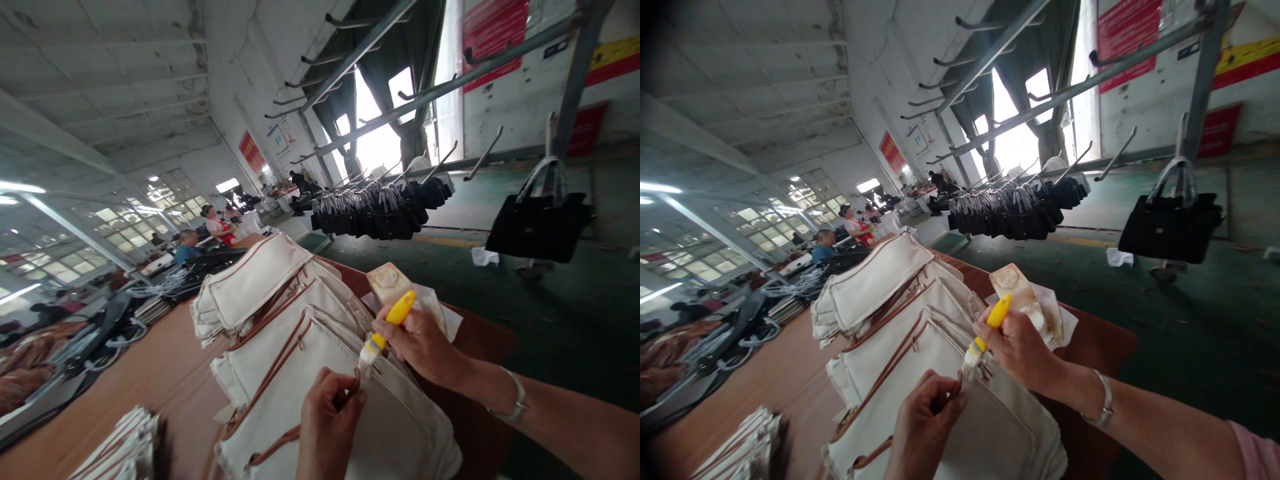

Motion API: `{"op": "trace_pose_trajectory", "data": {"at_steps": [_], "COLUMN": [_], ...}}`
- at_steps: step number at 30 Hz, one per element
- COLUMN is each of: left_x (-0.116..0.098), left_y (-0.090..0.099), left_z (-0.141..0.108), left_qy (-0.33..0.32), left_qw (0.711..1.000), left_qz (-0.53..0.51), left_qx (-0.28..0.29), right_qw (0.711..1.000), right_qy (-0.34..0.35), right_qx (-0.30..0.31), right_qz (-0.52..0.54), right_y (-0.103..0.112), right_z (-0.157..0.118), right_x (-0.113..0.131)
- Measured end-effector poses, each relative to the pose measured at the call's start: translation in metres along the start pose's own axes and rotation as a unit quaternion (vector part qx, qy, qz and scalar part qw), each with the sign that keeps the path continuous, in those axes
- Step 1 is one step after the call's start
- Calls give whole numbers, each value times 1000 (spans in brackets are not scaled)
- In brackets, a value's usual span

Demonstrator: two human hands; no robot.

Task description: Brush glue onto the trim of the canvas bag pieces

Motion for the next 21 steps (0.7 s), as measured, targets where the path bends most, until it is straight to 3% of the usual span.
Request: {"op": "trace_pose_trajectory", "data": {"at_steps": [3, 6, 10, 13, 15, 19, 21], "left_x": [1, 2, 1, 1, 1, 0, 1], "left_y": [-3, -6, -10, -11, -13, -16, -17], "left_z": [-7, -14, -24, -27, -27, -24, -21], "left_qy": [-22, -58, -119, -124, -119, -122, -115], "left_qw": [1000, 997, 988, 986, 987, 988, 989], "left_qz": [7, 34, 73, 84, 83, 80, 79], "left_qx": [-12, -29, -68, -76, -67, -58, -50], "right_qw": [999, 999, 981, 958, 953, 978, 978], "right_qy": [8, -21, -122, -154, -144, -79, -58], "right_qx": [-46, -32, 69, 170, 203, 168, 192], "right_qz": [-12, 27, 136, 172, 171, 98, 62], "right_y": [11, 10, -5, -7, 0, 11, 7], "right_z": [6, 11, 8, 3, 3, 8, 6], "right_x": [1, -6, -18, -10, 0, 11, 9]}}
Point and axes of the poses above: each hand's wrist, its own z-axis towards the middle knuckle, its own y-axis out of the back of the hand, x = y × z, the point moved 4 cm from there along z, towards the middle knuckle
